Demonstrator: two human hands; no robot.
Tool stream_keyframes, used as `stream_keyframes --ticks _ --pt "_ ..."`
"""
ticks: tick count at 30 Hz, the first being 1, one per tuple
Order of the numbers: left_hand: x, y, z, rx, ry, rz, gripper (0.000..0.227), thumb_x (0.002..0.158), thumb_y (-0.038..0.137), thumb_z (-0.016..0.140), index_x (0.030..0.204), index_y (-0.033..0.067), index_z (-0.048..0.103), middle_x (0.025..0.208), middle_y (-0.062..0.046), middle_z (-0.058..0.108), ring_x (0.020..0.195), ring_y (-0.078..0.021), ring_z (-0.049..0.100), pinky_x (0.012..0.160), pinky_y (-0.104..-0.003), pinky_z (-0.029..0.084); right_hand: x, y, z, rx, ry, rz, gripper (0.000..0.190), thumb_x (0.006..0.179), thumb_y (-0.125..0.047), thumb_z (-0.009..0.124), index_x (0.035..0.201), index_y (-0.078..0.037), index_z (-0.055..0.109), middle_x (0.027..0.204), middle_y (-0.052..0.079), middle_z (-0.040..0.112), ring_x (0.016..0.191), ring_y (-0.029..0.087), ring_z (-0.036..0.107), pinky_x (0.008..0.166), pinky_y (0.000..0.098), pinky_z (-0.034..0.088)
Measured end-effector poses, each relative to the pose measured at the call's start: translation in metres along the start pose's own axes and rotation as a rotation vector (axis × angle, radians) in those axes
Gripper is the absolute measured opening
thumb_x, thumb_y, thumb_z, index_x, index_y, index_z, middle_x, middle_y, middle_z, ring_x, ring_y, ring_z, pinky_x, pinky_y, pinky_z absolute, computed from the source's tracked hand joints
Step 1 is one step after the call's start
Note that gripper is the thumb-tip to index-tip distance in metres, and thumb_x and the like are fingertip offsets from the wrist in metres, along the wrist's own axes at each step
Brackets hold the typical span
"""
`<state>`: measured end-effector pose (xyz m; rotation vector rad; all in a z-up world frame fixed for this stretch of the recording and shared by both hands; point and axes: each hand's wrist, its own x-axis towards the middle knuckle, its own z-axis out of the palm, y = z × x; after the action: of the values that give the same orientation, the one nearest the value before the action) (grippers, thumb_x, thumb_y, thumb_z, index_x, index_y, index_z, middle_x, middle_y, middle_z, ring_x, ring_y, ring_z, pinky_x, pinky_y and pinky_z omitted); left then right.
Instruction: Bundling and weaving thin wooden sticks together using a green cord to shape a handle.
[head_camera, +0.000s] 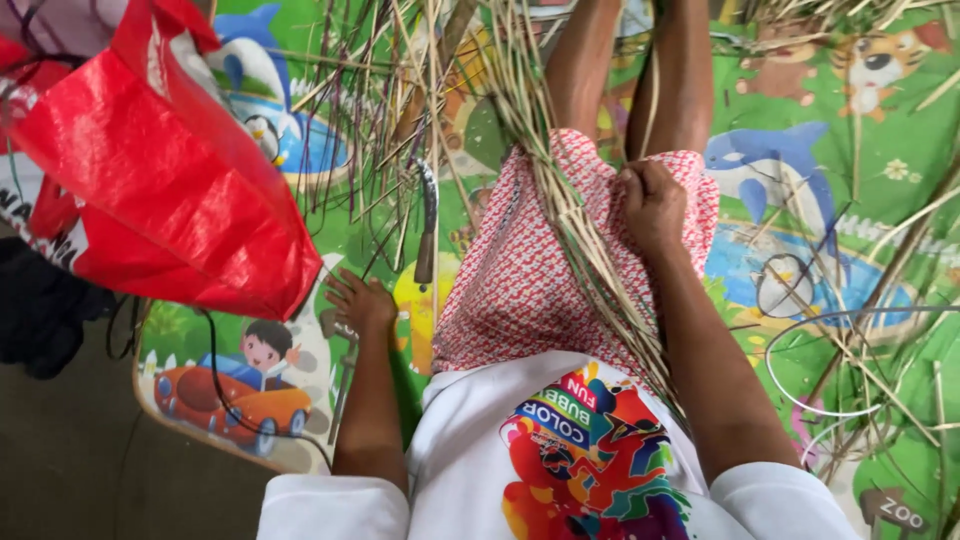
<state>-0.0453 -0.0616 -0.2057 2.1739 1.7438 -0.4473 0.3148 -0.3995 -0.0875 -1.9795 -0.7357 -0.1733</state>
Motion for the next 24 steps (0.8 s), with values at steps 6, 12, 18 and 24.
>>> stream_keyframes --ticks 6,12,18,24 --pt "0.046 0.023 0.017 -0.116 0.054 0.061 0.061 0.103 0.031 0.053 0.153 0.0023 0.035 0.163 -0.025 0.018 0.142 -0.0579 0.025 0.089 -0.082 0.045 -0.003 -0.012 -0.003 0.007 0.015 0.061 0.008 0.101 -0.009 0.067 0.104 -0.003 0.072 0.087 0.024 0.066 0.088 0.048 0.067 0.077 0.0539 0.053" --pt "0.048 0.097 -0.021 -0.300 0.117 0.473 0.049 0.103 0.026 0.051 0.145 0.0024 0.058 0.150 -0.030 0.049 0.137 -0.0501 0.049 0.112 -0.062 0.042 -0.002 -0.012 0.004 -0.043 0.024 0.079 0.007 0.099 -0.012 0.069 0.103 -0.009 0.074 0.088 0.014 0.071 0.089 0.037 0.072 0.082 0.0456 0.057" --pt "-0.019 0.186 -0.080 -0.548 0.344 0.595 0.052 0.095 0.015 0.070 0.142 -0.0022 0.058 0.147 -0.042 0.039 0.142 -0.0553 0.037 0.117 -0.062 0.033 -0.005 -0.018 0.014 0.006 -0.022 0.063 0.011 0.101 -0.020 0.069 0.103 -0.013 0.077 0.087 0.009 0.070 0.087 0.032 0.072 0.080 0.0416 0.058" --pt "-0.118 0.290 -0.134 -0.879 0.142 1.153 0.021 0.093 0.006 0.073 0.113 0.0076 0.078 0.097 -0.013 0.075 0.095 -0.0295 0.073 0.086 -0.036 0.054 0.010 -0.042 0.018 0.123 0.098 0.134 0.008 0.099 -0.012 0.071 0.102 -0.008 0.077 0.084 0.014 0.067 0.085 0.035 0.071 0.077 0.0438 0.057"
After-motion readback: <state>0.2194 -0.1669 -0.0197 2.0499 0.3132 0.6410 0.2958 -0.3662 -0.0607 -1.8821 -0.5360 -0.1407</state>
